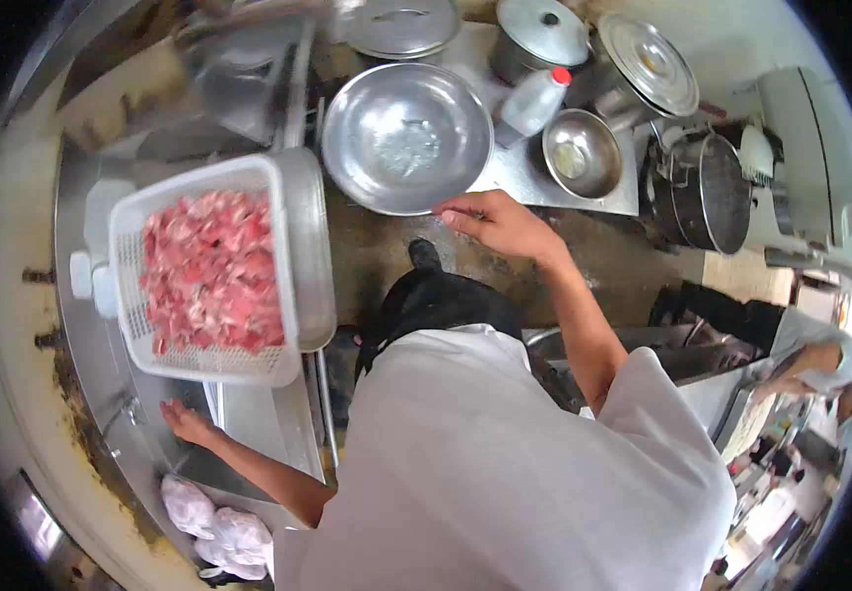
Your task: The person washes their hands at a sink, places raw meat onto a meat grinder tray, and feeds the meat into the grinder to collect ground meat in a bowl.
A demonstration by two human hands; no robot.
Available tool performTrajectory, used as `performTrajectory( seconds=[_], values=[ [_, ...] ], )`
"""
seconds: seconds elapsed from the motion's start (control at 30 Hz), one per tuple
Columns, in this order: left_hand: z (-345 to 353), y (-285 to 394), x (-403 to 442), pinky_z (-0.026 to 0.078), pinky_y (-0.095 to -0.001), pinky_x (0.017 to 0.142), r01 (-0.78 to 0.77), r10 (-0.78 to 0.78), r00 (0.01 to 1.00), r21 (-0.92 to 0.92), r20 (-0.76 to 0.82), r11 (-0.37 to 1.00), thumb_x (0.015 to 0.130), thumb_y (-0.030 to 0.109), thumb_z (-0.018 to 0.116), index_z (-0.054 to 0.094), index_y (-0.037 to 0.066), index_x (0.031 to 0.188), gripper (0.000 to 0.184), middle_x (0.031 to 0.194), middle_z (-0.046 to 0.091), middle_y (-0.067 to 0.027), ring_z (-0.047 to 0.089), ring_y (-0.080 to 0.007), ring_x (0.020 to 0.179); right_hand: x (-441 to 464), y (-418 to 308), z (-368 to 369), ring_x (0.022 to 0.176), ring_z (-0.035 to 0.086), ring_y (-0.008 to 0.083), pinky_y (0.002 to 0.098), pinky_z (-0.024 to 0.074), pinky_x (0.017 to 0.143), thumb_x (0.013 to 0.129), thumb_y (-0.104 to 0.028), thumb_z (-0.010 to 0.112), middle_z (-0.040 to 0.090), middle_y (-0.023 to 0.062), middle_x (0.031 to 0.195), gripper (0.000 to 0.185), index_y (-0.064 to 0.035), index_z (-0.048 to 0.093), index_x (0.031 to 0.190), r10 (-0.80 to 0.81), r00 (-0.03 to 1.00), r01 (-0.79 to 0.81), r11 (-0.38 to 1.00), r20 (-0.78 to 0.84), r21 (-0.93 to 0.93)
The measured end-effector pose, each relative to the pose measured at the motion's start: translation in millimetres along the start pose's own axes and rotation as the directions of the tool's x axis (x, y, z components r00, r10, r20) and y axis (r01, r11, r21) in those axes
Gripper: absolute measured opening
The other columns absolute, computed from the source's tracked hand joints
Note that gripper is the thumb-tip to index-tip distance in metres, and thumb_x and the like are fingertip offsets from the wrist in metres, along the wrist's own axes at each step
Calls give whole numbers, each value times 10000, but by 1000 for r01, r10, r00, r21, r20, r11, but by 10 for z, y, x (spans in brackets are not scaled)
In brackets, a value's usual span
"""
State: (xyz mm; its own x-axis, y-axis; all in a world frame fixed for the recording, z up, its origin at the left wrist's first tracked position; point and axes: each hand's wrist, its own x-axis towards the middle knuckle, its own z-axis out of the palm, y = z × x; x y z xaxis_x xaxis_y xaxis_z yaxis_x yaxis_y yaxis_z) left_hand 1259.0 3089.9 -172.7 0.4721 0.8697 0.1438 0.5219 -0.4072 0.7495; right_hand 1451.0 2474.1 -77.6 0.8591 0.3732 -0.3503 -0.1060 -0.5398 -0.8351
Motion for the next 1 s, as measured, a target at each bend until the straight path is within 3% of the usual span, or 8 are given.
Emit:
performTrajectory(
  seconds=[0.13,0.2,0.33,0.4,0.53,0.6,0.7,1.0],
  values=[
    [327,593,-241,409,-385,1003,-31,30,999,49,15,998,954,171,498,468,-73,1333,452,1293,544,-257,554,-310,1164,-320,1114,-63,1015,636,352,407,480,888,943,-393,525,677,205,1063,438,-19,654,1129,158,972,-171,984,-175,-57],
    [471,920,-338,419,-395,983,-71,66,997,118,42,991,944,173,501,461,-53,1347,464,1286,548,-261,569,-316,1142,-513,1389,-55,1076,605,380,421,451,939,963,-464,460,654,222,1117,512,-32,637,1172,358,933,-354,932,-44,80],
    [651,1337,-486,417,-394,988,-112,103,992,130,71,985,939,175,499,467,-56,1341,465,1293,546,-257,567,-325,1142,-765,1534,-127,1159,566,369,407,416,1000,966,-549,400,617,226,1208,609,-44,605,1238,495,865,-501,859,81,101],
    [711,1539,-585,417,-397,990,-113,89,992,302,92,947,941,182,487,488,-44,1331,451,1297,549,-244,567,-330,1140,-851,1479,-220,1246,507,345,379,368,1059,954,-605,380,566,202,1305,673,-58,561,1301,586,775,-627,760,234,174],
    [772,1442,-480,427,-396,979,-159,115,979,272,170,949,941,208,488,507,-27,1325,451,1291,559,-226,571,-328,1128,-947,1818,-31,1258,498,286,355,362,1054,965,-591,385,542,162,1352,656,-76,530,1344,466,840,-535,799,279,276],
    [783,1589,-630,424,-399,986,-27,-8,970,141,244,990,944,224,483,533,-11,1310,438,1293,559,-220,569,-326,1131,-979,1788,-69,1279,484,281,347,348,1071,959,-599,392,531,148,1370,648,-116,502,1377,424,853,-496,839,304,223],
    [810,1365,-509,410,-405,1003,-80,43,960,123,277,989,946,233,480,553,-6,1292,427,1297,556,-212,552,-329,1152,-956,1895,-26,1287,479,277,344,342,1078,960,-599,388,522,135,1383,636,-153,470,1406,381,864,-460,864,330,206],
    [743,1520,-587,397,-396,1002,-140,88,952,162,294,977,962,205,460,539,-60,1274,418,1276,561,-207,539,-297,1141,-902,1811,-83,1269,495,284,342,362,1058,962,-579,406,536,140,1367,622,-153,459,1413,415,836,-486,864,359,134]
  ],
)
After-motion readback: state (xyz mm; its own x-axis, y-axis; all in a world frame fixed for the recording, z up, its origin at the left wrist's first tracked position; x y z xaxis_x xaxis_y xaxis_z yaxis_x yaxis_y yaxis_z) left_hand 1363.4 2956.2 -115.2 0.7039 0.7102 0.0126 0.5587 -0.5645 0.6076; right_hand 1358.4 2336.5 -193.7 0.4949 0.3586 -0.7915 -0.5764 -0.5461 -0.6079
